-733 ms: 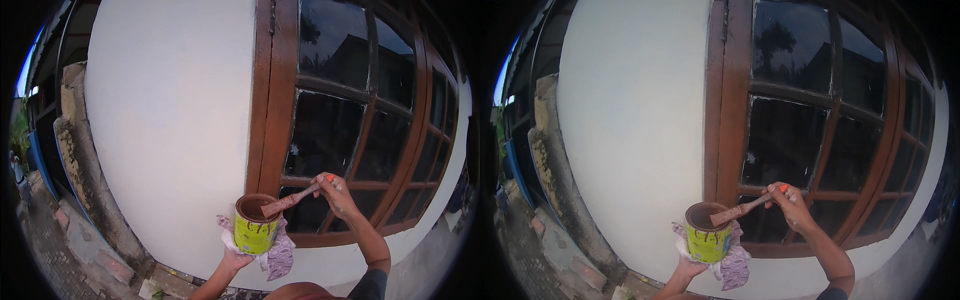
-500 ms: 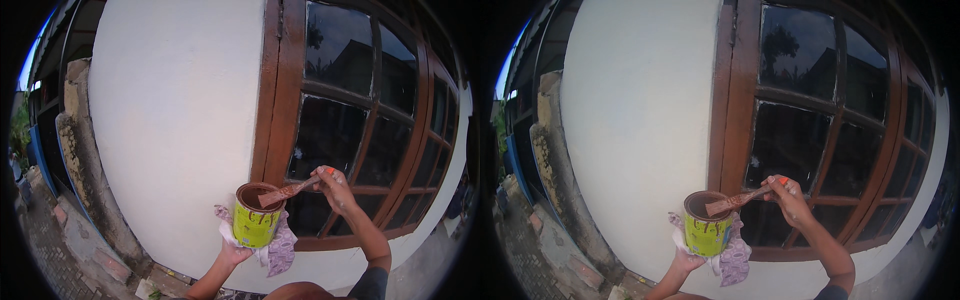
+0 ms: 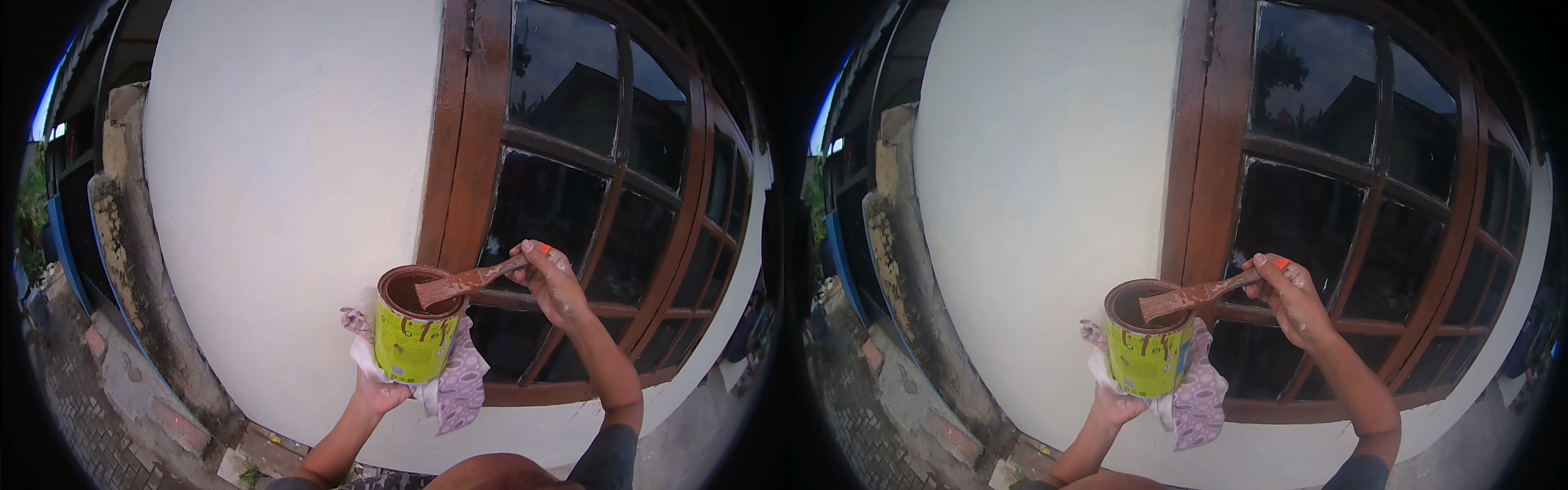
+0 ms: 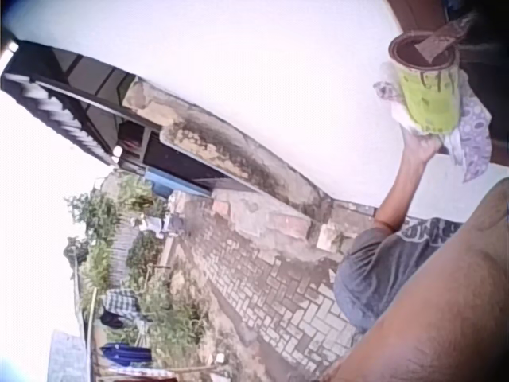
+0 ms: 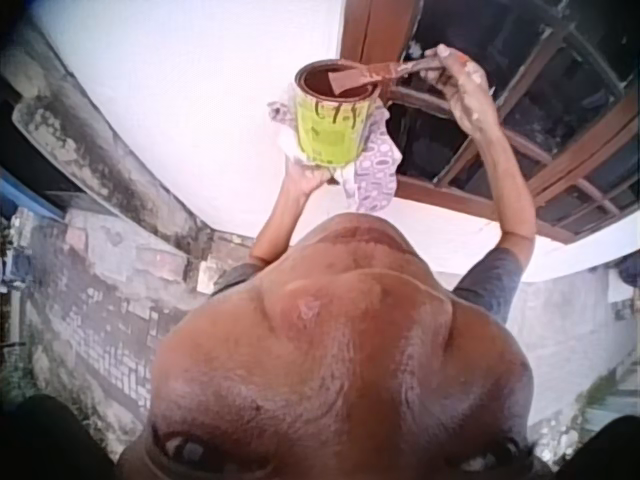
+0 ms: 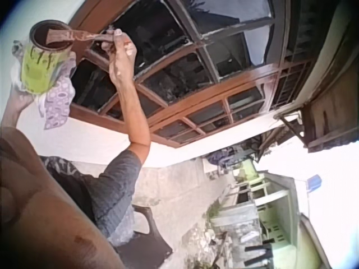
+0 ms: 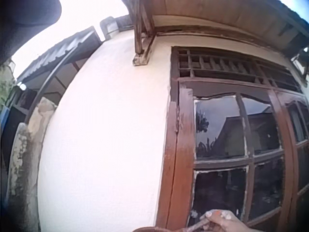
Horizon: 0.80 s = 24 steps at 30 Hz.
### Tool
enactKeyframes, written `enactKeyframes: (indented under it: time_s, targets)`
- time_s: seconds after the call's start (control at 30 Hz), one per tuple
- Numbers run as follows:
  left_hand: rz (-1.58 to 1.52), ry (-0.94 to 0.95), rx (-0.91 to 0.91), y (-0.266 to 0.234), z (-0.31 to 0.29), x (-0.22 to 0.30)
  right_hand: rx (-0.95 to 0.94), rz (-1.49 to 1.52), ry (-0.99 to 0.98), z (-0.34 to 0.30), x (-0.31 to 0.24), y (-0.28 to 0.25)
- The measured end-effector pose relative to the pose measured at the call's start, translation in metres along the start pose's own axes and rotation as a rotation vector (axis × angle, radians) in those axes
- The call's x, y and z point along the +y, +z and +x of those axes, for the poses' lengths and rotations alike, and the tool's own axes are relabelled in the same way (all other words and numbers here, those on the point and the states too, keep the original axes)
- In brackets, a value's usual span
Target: The person paints the wood of a window frame with a brush while holding a paint can in the other hand.
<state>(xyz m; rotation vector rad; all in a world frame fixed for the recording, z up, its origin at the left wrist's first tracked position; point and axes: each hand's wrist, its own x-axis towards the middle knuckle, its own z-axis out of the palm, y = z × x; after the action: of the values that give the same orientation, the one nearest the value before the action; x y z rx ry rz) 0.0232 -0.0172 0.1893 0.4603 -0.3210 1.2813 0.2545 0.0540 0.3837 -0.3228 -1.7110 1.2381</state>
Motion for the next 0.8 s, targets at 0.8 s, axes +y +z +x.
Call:
enactKeyframes:
  time_s: [0.8]
  targets:
    - [0.097, 0.074, 0.163, -0.073, 0.003, -0.027, 0.532, -0.395, -1.273, 0.187, -0.178, -0.037]
